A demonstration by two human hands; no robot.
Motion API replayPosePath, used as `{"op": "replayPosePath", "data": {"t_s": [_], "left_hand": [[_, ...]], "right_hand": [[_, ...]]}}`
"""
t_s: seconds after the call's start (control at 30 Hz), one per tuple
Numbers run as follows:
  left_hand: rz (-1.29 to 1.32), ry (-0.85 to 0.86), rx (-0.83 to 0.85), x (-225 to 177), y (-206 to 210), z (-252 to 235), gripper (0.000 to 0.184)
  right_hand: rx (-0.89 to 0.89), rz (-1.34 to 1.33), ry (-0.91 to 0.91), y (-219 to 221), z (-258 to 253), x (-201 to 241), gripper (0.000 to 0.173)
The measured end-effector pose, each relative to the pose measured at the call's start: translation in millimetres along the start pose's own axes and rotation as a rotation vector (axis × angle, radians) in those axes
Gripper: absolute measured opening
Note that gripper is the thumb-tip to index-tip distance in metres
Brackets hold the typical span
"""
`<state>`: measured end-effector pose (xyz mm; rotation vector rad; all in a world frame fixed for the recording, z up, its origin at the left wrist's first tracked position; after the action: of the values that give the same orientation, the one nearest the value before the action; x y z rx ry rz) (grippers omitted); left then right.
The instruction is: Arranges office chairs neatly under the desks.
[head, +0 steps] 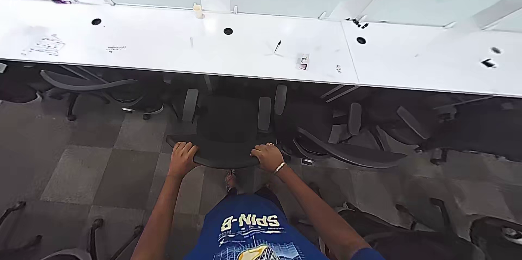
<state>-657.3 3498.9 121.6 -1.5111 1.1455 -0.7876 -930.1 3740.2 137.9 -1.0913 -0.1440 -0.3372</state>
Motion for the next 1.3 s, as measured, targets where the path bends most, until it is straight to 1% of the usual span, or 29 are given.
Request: {"op": "replayPosePath", "data": {"t_s": [0.1,0.2,0.3,0.4,0.5,0.57,0.6,0.63,0.67,0.7,0.73,0.77,0.83,0.9,0.93,1.0,1.1,1.2,1.3], "left_hand": [[-0.001,0.019,-0.028,-9,8,-17,0.048],[0.016,0.039,-0.046,-16,17,-43,0.039],[0.017,0.045,-0.019,-24,25,-64,0.036],[0.007,0.037,0.036,-34,34,-68,0.039],[0.010,0.005,0.123,-39,36,-76,0.048],[0.041,-0.037,0.212,-41,31,-79,0.050],[0.075,-0.051,0.231,-41,29,-79,0.053],[0.118,-0.068,0.245,-42,26,-78,0.061],[0.187,-0.085,0.266,-46,22,-77,0.072],[0.273,-0.092,0.273,-55,17,-75,0.081],[0.360,-0.103,0.280,-70,10,-73,0.085],[0.437,-0.105,0.262,-90,2,-73,0.082],[0.611,-0.097,0.193,-144,-8,-78,0.066],[0.770,-0.062,0.155,-211,-6,-84,0.045],[0.844,-0.010,0.170,-247,-1,-87,0.037],[0.982,0.165,0.292,-321,9,-95,0.029],[1.067,0.518,0.468,-430,11,-113,0.028],[1.016,0.786,0.500,-531,7,-125,0.027],[0.978,0.964,0.487,-620,3,-128,0.027]], "right_hand": [[-0.087,0.007,-0.017,-1,2,-23,0.022],[-0.028,-0.019,0.043,-17,0,-45,0.032],[0.000,-0.003,0.094,-20,0,-62,0.038],[-0.041,-0.007,0.144,-7,8,-65,0.035],[-0.173,-0.085,0.270,0,12,-63,0.034],[-0.230,-0.193,0.348,2,17,-59,0.048],[-0.264,-0.255,0.355,2,24,-56,0.057],[-0.328,-0.318,0.346,3,36,-51,0.062],[-0.416,-0.358,0.345,8,53,-45,0.061],[-0.523,-0.387,0.353,15,74,-40,0.055],[-0.625,-0.413,0.367,26,99,-35,0.049],[-0.709,-0.455,0.398,39,127,-32,0.043],[-0.835,-0.527,0.516,67,187,-28,0.036],[-0.915,-0.570,0.695,98,251,-25,0.032],[-0.967,-0.571,0.785,114,283,-24,0.030],[-1.111,-0.495,0.952,141,346,-22,0.029],[-1.294,-0.342,1.188,173,431,-22,0.029],[-1.379,-0.270,1.399,208,509,-23,0.030],[-1.351,-0.321,1.636,250,568,-6,0.037]]}}
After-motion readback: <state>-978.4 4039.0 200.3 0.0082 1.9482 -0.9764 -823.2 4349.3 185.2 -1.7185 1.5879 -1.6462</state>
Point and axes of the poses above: each hand's wrist, its own z-axis away from the middle knuckle, its own y-axis out of the palm, x = y × z, the point moved 2 cm from there along -z, towards the middle knuckle, and after that the axes turned 7 degrees about x, right-handed, at the moved point
